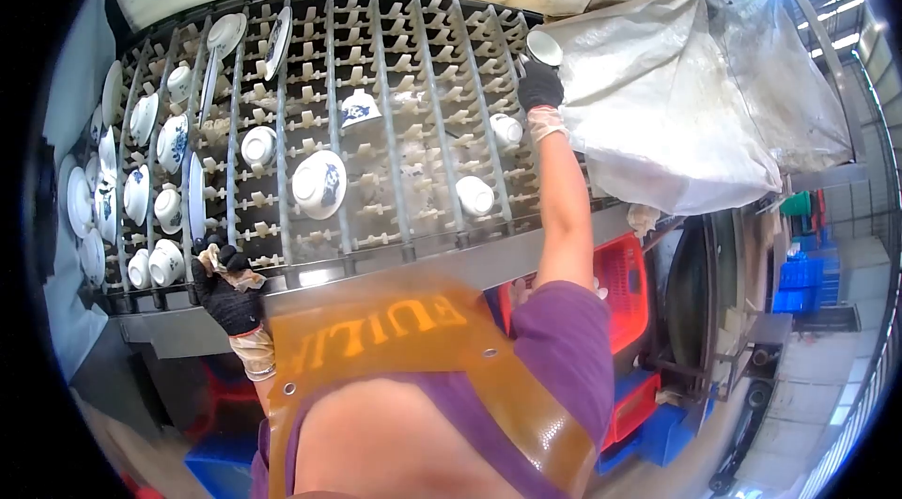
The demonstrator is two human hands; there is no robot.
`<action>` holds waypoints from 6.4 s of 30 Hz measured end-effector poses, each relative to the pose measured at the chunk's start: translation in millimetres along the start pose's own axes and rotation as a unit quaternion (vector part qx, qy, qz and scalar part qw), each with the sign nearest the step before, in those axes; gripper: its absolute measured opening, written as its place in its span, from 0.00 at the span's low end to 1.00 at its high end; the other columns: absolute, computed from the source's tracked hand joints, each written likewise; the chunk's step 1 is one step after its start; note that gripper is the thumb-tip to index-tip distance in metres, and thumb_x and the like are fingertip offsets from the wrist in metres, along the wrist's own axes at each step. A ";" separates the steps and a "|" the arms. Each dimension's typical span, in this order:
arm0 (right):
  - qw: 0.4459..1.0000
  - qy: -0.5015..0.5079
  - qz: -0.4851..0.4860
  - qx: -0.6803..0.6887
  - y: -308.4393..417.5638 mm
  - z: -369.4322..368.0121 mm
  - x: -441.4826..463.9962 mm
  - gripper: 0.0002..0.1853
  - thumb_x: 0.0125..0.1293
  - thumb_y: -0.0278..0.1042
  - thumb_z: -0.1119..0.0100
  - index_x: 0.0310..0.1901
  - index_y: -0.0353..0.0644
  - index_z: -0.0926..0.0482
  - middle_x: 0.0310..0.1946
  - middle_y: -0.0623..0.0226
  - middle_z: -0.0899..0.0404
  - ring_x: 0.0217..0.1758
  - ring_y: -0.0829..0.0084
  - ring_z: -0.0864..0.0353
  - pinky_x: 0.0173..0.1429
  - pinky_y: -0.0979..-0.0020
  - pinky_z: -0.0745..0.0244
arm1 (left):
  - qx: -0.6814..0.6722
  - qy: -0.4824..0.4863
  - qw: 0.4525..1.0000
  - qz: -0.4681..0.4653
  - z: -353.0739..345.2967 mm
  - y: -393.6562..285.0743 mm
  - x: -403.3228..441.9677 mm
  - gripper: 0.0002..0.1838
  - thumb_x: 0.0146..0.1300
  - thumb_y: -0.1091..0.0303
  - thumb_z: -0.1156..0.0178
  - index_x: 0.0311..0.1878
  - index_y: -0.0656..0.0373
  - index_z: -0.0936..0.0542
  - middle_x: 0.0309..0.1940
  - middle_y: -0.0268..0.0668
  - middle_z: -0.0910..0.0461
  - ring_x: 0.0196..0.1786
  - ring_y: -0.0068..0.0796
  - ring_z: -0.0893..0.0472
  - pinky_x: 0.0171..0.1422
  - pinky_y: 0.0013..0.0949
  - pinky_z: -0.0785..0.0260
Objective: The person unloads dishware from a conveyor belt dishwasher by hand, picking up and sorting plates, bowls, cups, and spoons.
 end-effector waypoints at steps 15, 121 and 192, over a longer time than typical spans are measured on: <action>0.983 -0.108 0.136 0.062 -1.5 -41.4 70.2 0.19 0.57 0.27 0.52 0.51 0.49 0.23 0.50 0.54 0.24 0.53 0.53 0.25 0.58 0.58 0.30 | 0.111 -0.031 0.993 -0.022 -39.6 41.2 0.7 0.19 0.67 0.52 0.50 0.48 0.59 0.29 0.33 0.34 0.30 0.34 0.27 0.30 0.37 0.32 0.34; 0.902 0.016 0.275 0.333 18.2 78.5 -202.6 0.16 0.54 0.26 0.37 0.46 0.45 0.21 0.46 0.57 0.21 0.50 0.56 0.24 0.55 0.59 0.29 | 0.683 0.185 0.701 -0.094 -127.8 330.9 -27.6 0.08 0.60 0.77 0.44 0.42 0.64 0.20 0.35 0.42 0.20 0.38 0.33 0.20 0.45 0.31 0.29; 0.865 0.137 -0.251 0.413 -315.1 81.8 -125.6 0.20 0.48 0.45 0.28 0.36 0.39 0.19 0.24 0.65 0.20 0.21 0.73 0.21 0.25 0.70 0.26 | 0.706 0.155 0.691 -0.020 -138.9 451.9 -31.3 0.07 0.61 0.76 0.44 0.42 0.64 0.20 0.37 0.41 0.20 0.42 0.30 0.21 0.49 0.31 0.30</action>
Point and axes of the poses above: each hand's wrist, its own x-axis towards the middle knuckle, its own z-axis out of the back of the hand, y = z × x, the point moved 4 cm from there along x, towards the middle knuckle
